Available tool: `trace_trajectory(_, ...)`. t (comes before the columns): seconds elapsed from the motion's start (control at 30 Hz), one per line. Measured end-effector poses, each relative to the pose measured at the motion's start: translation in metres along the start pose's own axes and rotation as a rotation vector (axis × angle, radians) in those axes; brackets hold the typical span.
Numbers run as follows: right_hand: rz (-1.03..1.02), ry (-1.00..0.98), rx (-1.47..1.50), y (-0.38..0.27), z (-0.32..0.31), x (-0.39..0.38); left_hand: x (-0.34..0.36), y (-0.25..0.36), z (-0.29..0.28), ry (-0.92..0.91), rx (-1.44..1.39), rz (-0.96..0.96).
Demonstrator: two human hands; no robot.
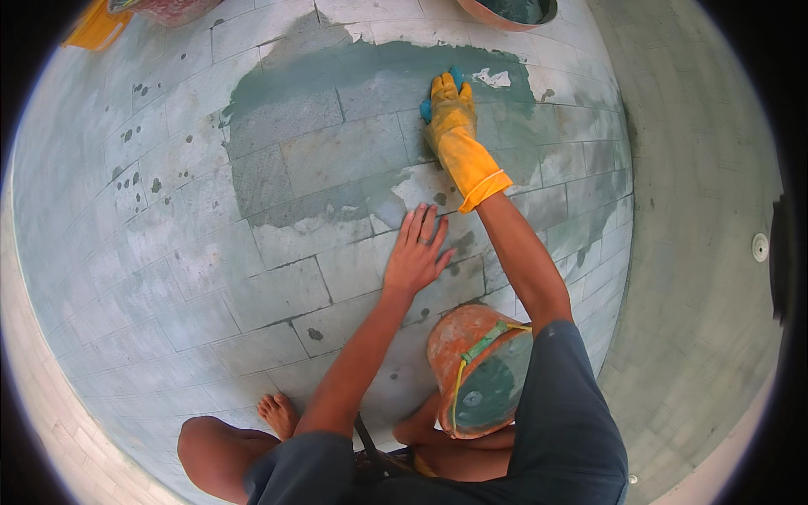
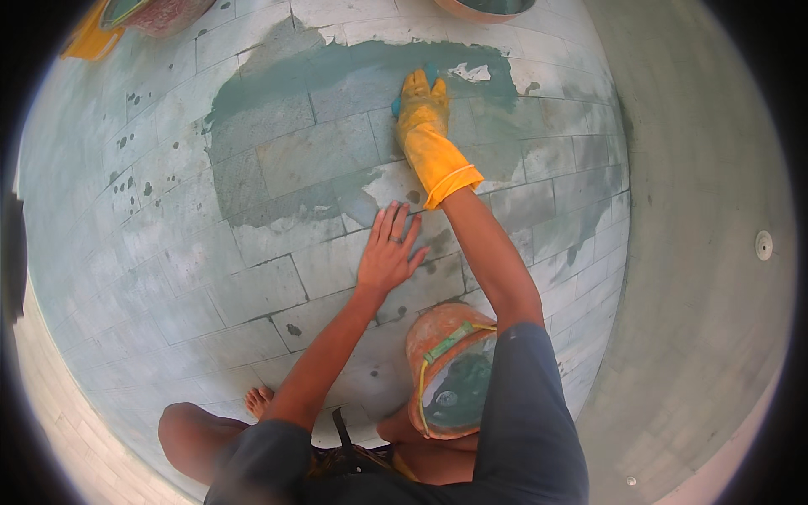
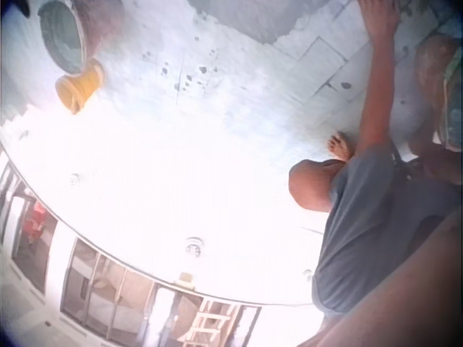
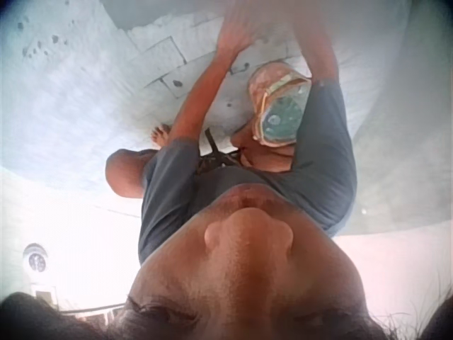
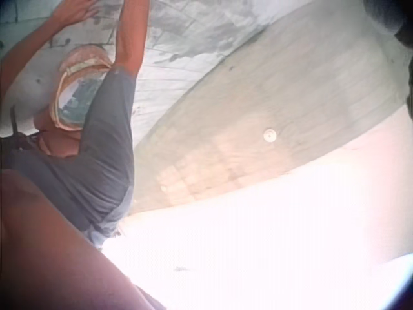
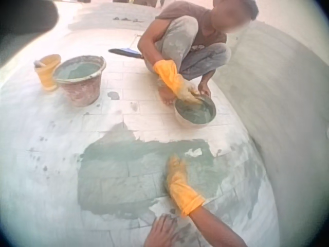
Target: The person dips a sponge into a bucket of green mixture and rubs it onto the gaps between the pool tiles on the floor.
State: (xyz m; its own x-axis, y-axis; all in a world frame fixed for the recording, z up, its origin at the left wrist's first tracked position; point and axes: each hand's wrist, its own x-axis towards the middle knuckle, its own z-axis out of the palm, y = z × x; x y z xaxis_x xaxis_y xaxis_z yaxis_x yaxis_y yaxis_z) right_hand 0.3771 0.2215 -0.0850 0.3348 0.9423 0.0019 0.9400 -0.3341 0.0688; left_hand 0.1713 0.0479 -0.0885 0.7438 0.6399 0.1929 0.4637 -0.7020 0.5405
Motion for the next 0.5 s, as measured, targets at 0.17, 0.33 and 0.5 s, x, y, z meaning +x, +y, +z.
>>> trace_trajectory(0.17, -0.249, -0.084, -0.044, -0.071, 0.014, -0.007, -0.004, -0.001, 0.007, -0.099, -0.02, -0.026)
trace_trajectory(0.33, 0.031, -0.07, 0.025, 0.008, -0.031, 0.017, -0.013, -0.012, -0.002, -0.018, 0.045, -0.015)
trace_trajectory(0.5, 0.188, -0.058, -0.095, 0.107, -0.003, 0.003, 0.002, 0.008, 0.006, -0.013, 0.011, 0.009)
